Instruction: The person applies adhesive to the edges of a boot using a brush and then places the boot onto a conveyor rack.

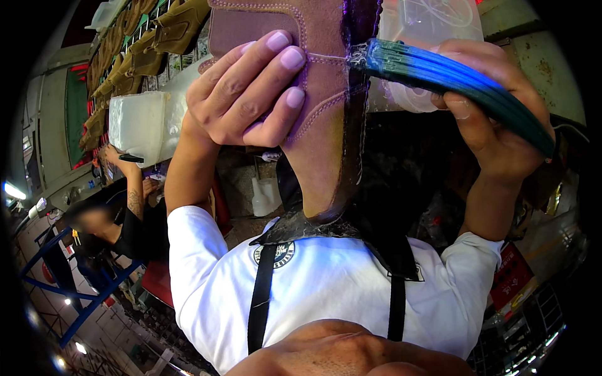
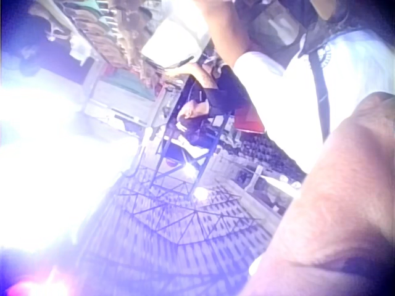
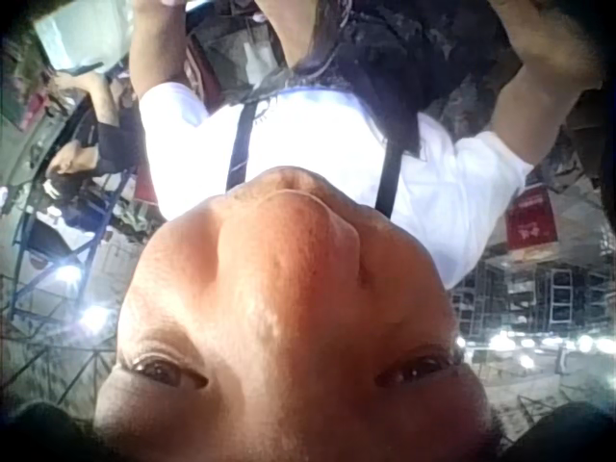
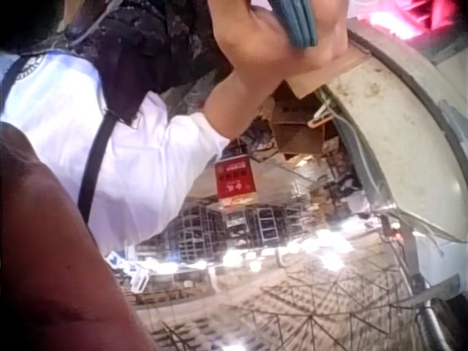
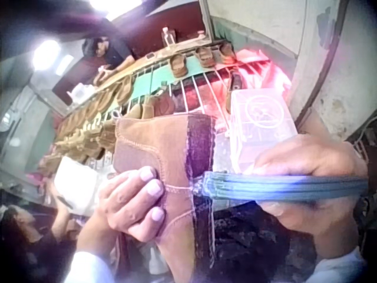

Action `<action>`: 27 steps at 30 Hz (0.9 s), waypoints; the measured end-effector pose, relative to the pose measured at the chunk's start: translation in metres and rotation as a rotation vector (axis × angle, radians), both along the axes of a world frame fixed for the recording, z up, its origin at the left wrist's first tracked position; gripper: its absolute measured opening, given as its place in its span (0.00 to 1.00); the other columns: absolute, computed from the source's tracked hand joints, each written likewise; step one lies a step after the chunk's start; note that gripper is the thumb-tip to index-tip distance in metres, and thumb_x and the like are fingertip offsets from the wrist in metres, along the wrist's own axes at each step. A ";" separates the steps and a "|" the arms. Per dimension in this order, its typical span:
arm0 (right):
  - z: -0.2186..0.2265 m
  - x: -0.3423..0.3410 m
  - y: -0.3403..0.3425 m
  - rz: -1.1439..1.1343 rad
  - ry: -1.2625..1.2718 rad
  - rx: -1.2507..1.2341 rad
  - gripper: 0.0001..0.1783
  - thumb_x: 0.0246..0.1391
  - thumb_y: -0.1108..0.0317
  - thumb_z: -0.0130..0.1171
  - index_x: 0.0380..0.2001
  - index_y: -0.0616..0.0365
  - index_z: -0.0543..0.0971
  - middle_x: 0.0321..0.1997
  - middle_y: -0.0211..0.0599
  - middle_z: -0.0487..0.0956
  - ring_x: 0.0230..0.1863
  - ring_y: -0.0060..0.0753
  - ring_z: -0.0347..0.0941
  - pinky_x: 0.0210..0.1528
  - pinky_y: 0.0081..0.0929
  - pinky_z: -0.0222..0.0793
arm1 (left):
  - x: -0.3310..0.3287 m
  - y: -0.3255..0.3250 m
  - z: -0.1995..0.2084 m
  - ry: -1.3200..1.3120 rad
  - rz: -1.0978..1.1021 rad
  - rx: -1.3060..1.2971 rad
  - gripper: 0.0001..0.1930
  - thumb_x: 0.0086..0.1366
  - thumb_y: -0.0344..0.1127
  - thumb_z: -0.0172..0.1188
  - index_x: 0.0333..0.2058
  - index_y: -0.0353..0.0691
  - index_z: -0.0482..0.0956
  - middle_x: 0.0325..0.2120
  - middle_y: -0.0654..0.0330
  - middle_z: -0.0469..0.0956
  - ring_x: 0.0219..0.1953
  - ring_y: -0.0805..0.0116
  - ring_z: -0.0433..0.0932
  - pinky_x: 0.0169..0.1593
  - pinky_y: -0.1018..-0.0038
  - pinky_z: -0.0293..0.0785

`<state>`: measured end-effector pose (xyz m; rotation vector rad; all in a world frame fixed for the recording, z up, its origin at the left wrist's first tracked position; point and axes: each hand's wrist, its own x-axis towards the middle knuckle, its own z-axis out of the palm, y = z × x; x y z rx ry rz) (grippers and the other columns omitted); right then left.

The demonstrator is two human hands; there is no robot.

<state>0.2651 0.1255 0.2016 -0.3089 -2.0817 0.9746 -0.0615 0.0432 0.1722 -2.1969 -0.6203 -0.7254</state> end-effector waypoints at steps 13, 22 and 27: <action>0.005 -0.008 0.002 -0.087 -0.022 0.378 0.17 0.57 0.74 0.67 0.46 0.77 0.79 0.47 0.60 0.81 0.39 0.45 0.83 0.41 0.30 0.80 | -0.001 -0.002 -0.001 -0.006 0.030 0.019 0.18 0.66 0.30 0.63 0.52 0.44 0.69 0.47 0.52 0.83 0.46 0.53 0.86 0.42 0.67 0.86; -0.023 -0.011 -0.016 0.049 0.149 0.271 0.14 0.57 0.73 0.67 0.42 0.73 0.78 0.39 0.59 0.84 0.39 0.54 0.85 0.40 0.41 0.84 | -0.002 0.001 -0.003 -0.042 0.031 0.014 0.18 0.65 0.29 0.63 0.52 0.44 0.69 0.47 0.50 0.83 0.45 0.52 0.86 0.42 0.66 0.87; -0.031 0.011 -0.019 0.150 0.103 -0.043 0.16 0.54 0.69 0.70 0.40 0.71 0.80 0.37 0.54 0.84 0.33 0.45 0.84 0.35 0.34 0.83 | -0.003 0.005 -0.006 -0.055 0.021 0.034 0.18 0.65 0.29 0.63 0.52 0.43 0.70 0.46 0.50 0.83 0.45 0.52 0.86 0.42 0.66 0.87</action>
